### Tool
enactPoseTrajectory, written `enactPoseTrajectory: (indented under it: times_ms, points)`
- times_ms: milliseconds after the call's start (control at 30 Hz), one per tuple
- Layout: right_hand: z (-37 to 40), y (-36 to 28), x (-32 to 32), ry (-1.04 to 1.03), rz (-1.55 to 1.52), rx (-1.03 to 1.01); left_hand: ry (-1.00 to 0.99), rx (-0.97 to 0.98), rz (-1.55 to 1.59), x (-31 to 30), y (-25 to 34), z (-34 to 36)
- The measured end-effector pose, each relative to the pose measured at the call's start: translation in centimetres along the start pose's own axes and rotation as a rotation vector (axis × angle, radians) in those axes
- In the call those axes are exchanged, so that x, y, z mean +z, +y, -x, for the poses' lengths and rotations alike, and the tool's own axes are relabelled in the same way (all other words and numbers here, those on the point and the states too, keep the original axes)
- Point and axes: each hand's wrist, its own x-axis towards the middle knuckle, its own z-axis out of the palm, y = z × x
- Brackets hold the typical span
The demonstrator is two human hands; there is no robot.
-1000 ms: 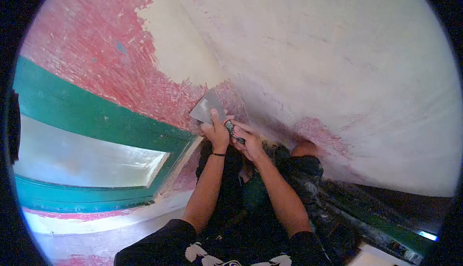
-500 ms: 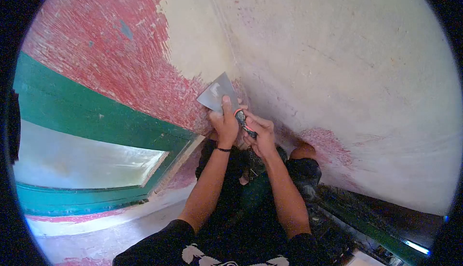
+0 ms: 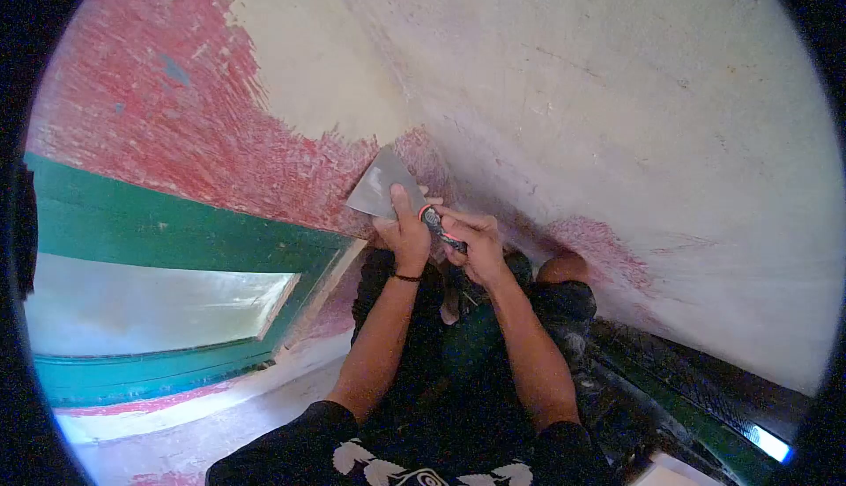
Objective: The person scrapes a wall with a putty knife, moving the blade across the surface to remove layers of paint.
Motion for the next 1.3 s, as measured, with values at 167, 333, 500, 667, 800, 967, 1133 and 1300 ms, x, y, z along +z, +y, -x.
enactPoseTrajectory:
  times_ms: [167,333,500,667,800,967,1133,1300]
  points:
    - [0.2,0.3,0.8,0.050,0.020,-0.035,-0.001,-0.017,-0.025,0.1,0.9,-0.1]
    - [-0.2,-0.3,2.9,0.022,-0.134,-0.078,-0.155,0.133,-0.151,0.5,2.4,-3.1]
    - [-2.1,-3.2,2.6,-0.048,-0.195,-0.097,-0.148,0.165,-0.168,4.6,5.3,-3.7]
    - [-0.8,-1.3,0.8,-0.003,-0.076,-0.045,-0.086,0.163,-0.083,1.9,1.2,-1.2]
    - [0.7,0.3,0.3,-0.047,-0.123,0.013,-0.051,0.052,-0.156,0.1,0.5,0.1]
    - [0.1,0.2,0.1,-0.012,-0.033,-0.047,-0.056,0.024,-0.086,0.0,0.1,-0.4]
    - [-0.1,-0.1,1.0,0.060,0.017,-0.075,-0.103,0.045,-0.071,0.3,0.4,-1.4]
    - [-1.1,-1.9,2.2,0.048,-0.049,-0.129,-0.163,0.081,-0.184,2.4,3.8,-2.5]
